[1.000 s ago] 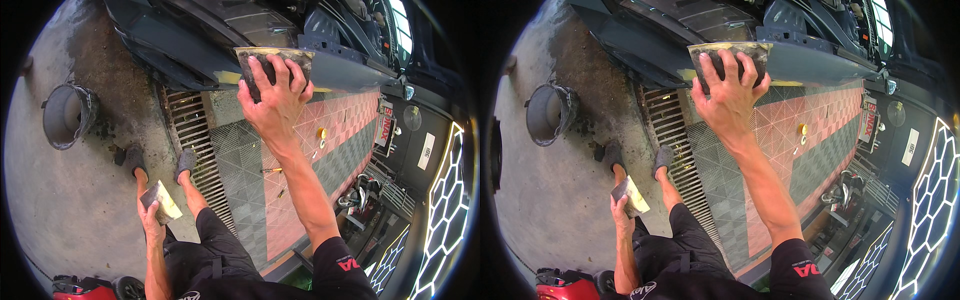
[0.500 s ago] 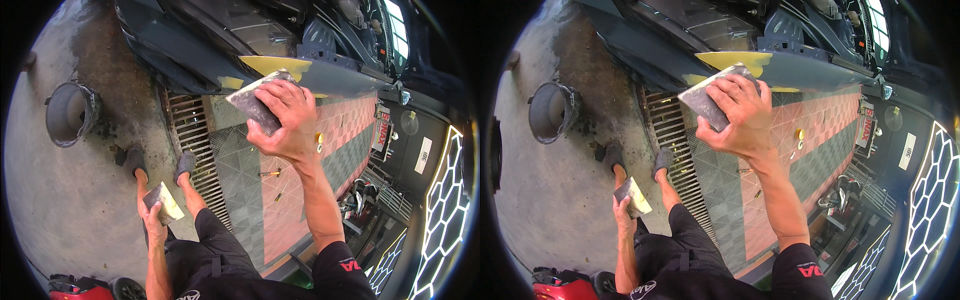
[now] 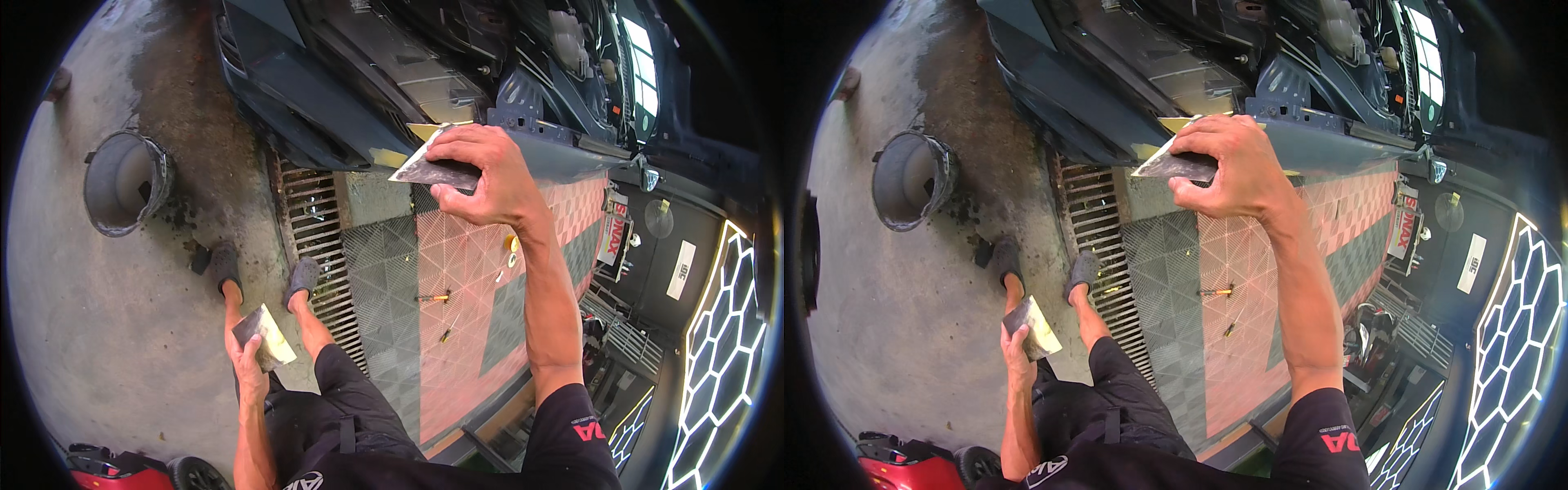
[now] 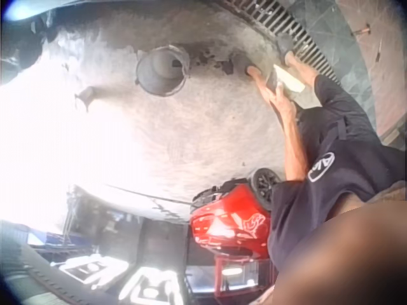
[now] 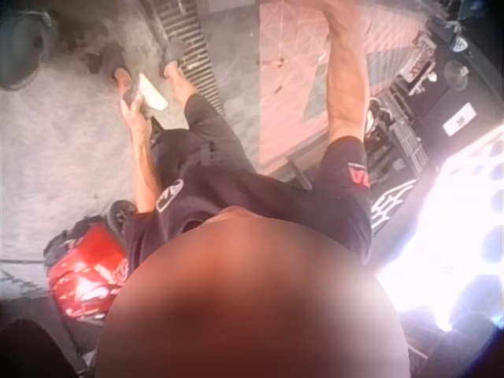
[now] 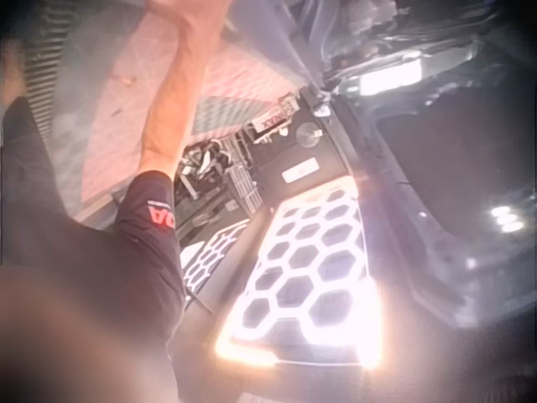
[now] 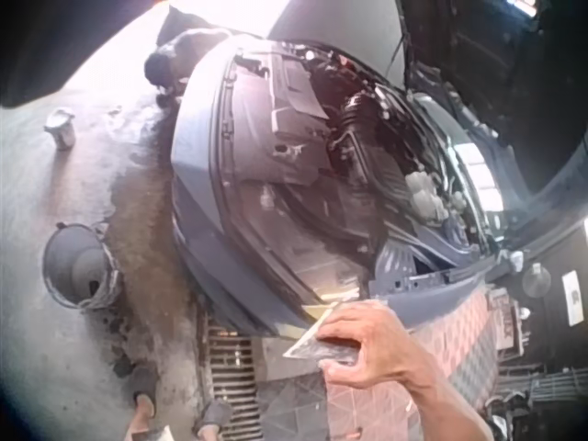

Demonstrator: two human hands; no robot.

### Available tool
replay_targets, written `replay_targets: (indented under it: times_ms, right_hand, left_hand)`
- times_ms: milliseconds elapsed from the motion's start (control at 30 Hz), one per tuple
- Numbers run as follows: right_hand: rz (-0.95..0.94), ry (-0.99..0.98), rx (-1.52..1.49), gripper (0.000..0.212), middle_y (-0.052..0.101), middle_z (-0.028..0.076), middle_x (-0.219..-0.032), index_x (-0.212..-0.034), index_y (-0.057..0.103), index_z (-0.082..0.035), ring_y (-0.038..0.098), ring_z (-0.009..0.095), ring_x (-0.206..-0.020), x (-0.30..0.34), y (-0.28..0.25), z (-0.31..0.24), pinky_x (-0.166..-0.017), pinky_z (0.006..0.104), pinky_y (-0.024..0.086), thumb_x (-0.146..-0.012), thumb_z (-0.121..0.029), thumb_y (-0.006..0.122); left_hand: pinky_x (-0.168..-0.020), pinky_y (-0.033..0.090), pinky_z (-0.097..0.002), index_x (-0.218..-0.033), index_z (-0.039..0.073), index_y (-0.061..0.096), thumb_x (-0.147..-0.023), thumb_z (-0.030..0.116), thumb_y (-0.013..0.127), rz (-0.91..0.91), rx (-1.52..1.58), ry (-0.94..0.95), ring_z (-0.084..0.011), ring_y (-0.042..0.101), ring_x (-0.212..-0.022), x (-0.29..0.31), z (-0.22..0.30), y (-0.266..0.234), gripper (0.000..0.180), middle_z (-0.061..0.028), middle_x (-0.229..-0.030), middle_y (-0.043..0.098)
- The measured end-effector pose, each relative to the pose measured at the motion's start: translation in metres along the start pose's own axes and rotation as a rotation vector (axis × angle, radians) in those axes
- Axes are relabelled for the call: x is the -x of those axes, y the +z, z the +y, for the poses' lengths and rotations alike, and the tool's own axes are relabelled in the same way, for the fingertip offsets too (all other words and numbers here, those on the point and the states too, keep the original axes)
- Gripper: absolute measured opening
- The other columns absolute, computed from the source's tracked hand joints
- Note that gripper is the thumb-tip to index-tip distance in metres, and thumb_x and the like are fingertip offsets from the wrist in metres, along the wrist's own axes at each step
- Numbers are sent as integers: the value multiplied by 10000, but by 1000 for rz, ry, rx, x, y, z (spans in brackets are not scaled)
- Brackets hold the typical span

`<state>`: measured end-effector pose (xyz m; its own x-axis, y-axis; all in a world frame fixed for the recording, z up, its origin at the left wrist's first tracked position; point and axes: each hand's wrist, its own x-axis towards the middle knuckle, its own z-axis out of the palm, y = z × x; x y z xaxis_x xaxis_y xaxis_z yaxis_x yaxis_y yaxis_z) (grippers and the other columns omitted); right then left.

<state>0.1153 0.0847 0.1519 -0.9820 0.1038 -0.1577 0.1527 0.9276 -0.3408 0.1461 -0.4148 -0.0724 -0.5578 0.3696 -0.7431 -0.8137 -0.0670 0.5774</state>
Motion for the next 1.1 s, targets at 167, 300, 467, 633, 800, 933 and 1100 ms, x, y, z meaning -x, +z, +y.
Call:
replay_targets:
  times_ms: [167, 300, 467, 633, 800, 933, 1100]
  right_hand:
    - [1, -121, -78, 505, 797, 127, -1172, -1130, 813, -40, 733, 345, -1156, -20, 19, -14, -1039, 456, 533, -679, -266, 815]
    - [239, -210, -339, 533, 754, 129, -1320, -1296, 774, -73, 697, 353, -1260, -1, 60, -69, -1077, 483, 524, -798, -239, 866]
    - [239, -256, -495, 415, 607, 116, -1539, -1378, 759, -248, 584, 360, -1439, 84, 124, -164, -1226, 657, 392, -971, -165, 744]
    - [254, -129, -575, 573, 497, 144, -1576, -1510, 650, -335, 477, 395, -1518, 168, 162, -181, -1258, 688, 333, -983, -114, 694]
    - [151, 59, -530, 539, 702, 69, -1254, -1428, 655, -142, 698, 303, -1224, 228, 142, -109, -1092, 438, 559, -914, -30, 774]
    - [354, 812, -1656, 511, 650, -7, -1107, -1216, 560, -67, 604, 78, -1002, 224, 101, -111, -889, 301, 530, -886, -283, 885]
    - [65, 706, -1514, 371, 666, -5, -1117, -1247, 591, -41, 613, 82, -1006, 268, 93, -90, -923, 318, 535, -973, -166, 807]
  left_hand:
    - [-995, 546, -339, -1434, 20, 563, -993, 108, 641, 43, 31, -54, -165, 681, -1101, 0, 7, -3, 457, -45, -1227, 687]
    - [-1026, 551, -368, -1417, 28, 585, -1004, 165, 655, 43, 158, -90, -184, 687, -1142, 0, 35, 24, 441, -42, -1272, 691]
    - [-1066, 571, -419, -1361, 81, 661, -1117, 336, 561, -181, 419, -195, -224, 696, -1180, 3, 37, 78, 367, -55, -1325, 722]
    - [-1009, 578, -410, -1386, 75, 630, -1045, 199, 617, -219, 334, -388, -242, 715, -1121, 19, 73, 151, 363, -88, -1240, 728]
    - [-1042, 587, -420, -1486, 85, 548, -965, 145, 599, -286, 216, -279, -251, 718, -1150, 43, 86, 165, 528, -98, -1307, 699]
    - [-986, 607, -367, -1418, 0, 568, -906, 69, 665, -354, -35, -527, -219, 729, -1090, 73, 75, 188, 525, -92, -1228, 712]
    - [-977, 628, -406, -1456, 13, 533, -934, 117, 601, -410, 148, -368, -280, 740, -1123, 94, 91, 216, 537, -155, -1266, 718]
